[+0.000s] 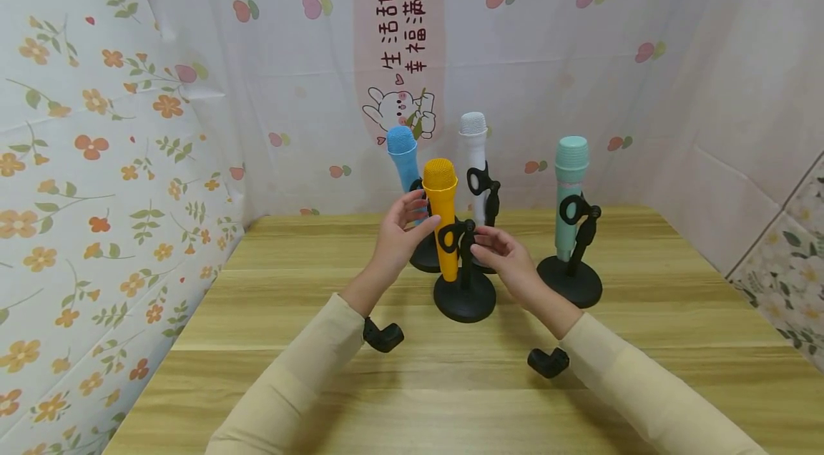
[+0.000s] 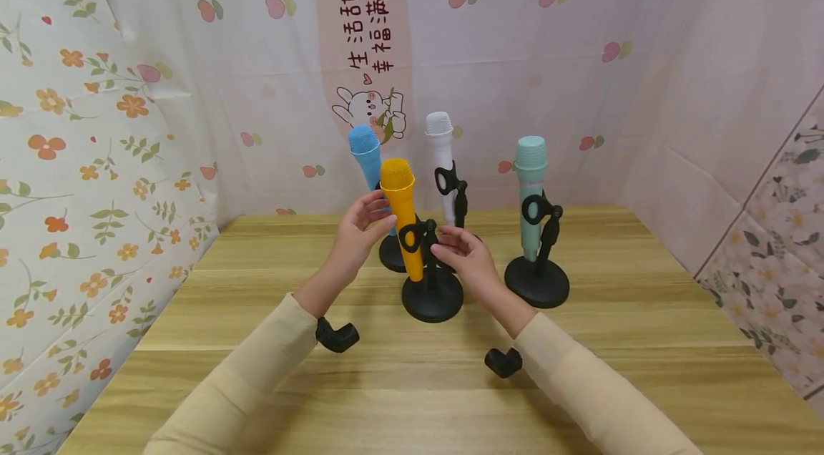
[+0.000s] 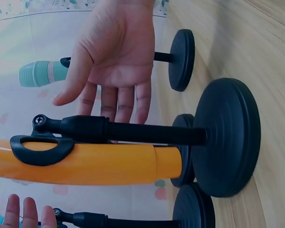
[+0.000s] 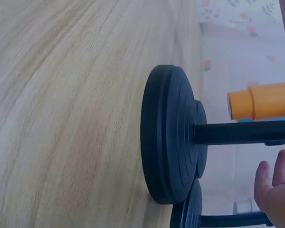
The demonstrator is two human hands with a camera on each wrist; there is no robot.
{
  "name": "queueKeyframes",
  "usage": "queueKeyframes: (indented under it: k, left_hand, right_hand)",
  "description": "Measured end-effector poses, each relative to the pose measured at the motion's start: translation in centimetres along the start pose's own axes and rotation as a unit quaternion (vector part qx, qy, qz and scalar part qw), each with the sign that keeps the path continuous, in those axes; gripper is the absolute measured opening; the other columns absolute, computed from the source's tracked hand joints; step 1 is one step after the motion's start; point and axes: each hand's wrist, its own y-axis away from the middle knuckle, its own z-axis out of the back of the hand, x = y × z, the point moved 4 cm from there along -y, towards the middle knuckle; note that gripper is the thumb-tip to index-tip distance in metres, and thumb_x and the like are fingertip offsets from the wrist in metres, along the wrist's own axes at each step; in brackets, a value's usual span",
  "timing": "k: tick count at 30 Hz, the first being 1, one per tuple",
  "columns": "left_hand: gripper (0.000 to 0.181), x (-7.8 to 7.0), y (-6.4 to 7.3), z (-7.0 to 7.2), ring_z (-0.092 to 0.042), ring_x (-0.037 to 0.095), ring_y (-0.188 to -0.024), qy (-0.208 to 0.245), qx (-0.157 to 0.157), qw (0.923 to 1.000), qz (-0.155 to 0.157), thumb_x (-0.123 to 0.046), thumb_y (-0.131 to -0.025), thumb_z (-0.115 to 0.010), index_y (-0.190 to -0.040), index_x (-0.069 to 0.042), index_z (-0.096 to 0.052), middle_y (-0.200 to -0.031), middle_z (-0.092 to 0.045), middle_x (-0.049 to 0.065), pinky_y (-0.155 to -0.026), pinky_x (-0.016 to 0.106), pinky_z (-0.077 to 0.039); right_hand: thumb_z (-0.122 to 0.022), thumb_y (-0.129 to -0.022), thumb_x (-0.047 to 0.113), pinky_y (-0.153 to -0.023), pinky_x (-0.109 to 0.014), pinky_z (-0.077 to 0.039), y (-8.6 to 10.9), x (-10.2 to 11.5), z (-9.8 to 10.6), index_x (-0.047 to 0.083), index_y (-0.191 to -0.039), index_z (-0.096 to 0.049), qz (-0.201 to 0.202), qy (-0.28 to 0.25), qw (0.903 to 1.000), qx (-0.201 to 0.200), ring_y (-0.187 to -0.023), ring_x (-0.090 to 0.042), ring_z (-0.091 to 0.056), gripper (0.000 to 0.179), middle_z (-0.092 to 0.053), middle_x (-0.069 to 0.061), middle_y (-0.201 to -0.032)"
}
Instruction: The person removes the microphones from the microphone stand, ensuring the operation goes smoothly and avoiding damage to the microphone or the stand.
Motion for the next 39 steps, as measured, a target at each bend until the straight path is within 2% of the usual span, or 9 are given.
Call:
queueKeyframes:
  k: [4,10,15,24,39]
  left_hand:
    - [0.051,0.0,-0.4,-0.5,-0.054,0.027,-0.117,0.009,-0.017,0.9998,0.007,-0.017,-0.091,-0.071,-0.137,-0.01,-0.049,-0.129,-0.056,0.012,-0.101,0.041,-0.046]
    - [0.051,0.2,-0.7,-1.0,-0.055,0.026,-0.112,0.021,-0.045,0.9986,0.017,-0.017,-0.089,-0.072,-0.135,-0.013,-0.051,-0.127,-0.058,0.01,-0.099,0.039,-0.049]
    - [0.049,0.3,-0.8,-1.3,-0.056,0.025,-0.11,0.023,-0.058,0.998,0.012,-0.016,-0.088,-0.073,-0.133,-0.013,-0.054,-0.126,-0.059,0.009,-0.097,0.039,-0.05]
    - [0.048,0.3,-0.7,-1.5,-0.056,0.025,-0.108,0.02,-0.063,0.9978,0.006,-0.016,-0.088,-0.073,-0.132,-0.012,-0.055,-0.126,-0.06,0.009,-0.098,0.04,-0.05]
    - [0.048,0.3,-0.6,-1.7,-0.055,0.025,-0.109,0.022,-0.056,0.9981,0.012,-0.017,-0.088,-0.073,-0.132,-0.012,-0.056,-0.127,-0.059,0.009,-0.099,0.04,-0.048]
  right_hand:
    - [-0.064,-0.096,0.02,-0.091,-0.015,-0.047,-0.2,0.0,-0.4,0.003,-0.142,-0.044,-0.005,-0.016,0.9998,-0.009,-0.111,-0.01,-0.054,0.052,-0.051,-0.015,-0.134]
    - [-0.065,-0.094,0.016,-0.088,-0.016,-0.05,-0.6,-0.5,-0.8,0.004,-0.14,-0.045,-0.013,-0.036,0.9991,-0.019,-0.104,-0.008,-0.056,0.052,-0.054,-0.008,-0.122]
    - [-0.066,-0.094,0.014,-0.087,-0.016,-0.05,-0.6,-0.7,-0.9,0.006,-0.14,-0.047,-0.009,-0.046,0.9985,-0.029,-0.101,-0.008,-0.058,0.05,-0.056,-0.002,-0.115]
    - [-0.067,-0.093,0.012,-0.088,-0.017,-0.05,-0.6,-0.7,-1.2,0.004,-0.138,-0.048,-0.008,-0.058,0.9978,-0.031,-0.099,-0.005,-0.06,0.049,-0.059,0.004,-0.108]
    - [-0.067,-0.093,0.013,-0.086,-0.017,-0.052,-0.6,-0.8,-1.2,0.003,-0.139,-0.048,-0.019,-0.054,0.9977,-0.036,-0.1,-0.009,-0.055,0.05,-0.056,0.002,-0.109]
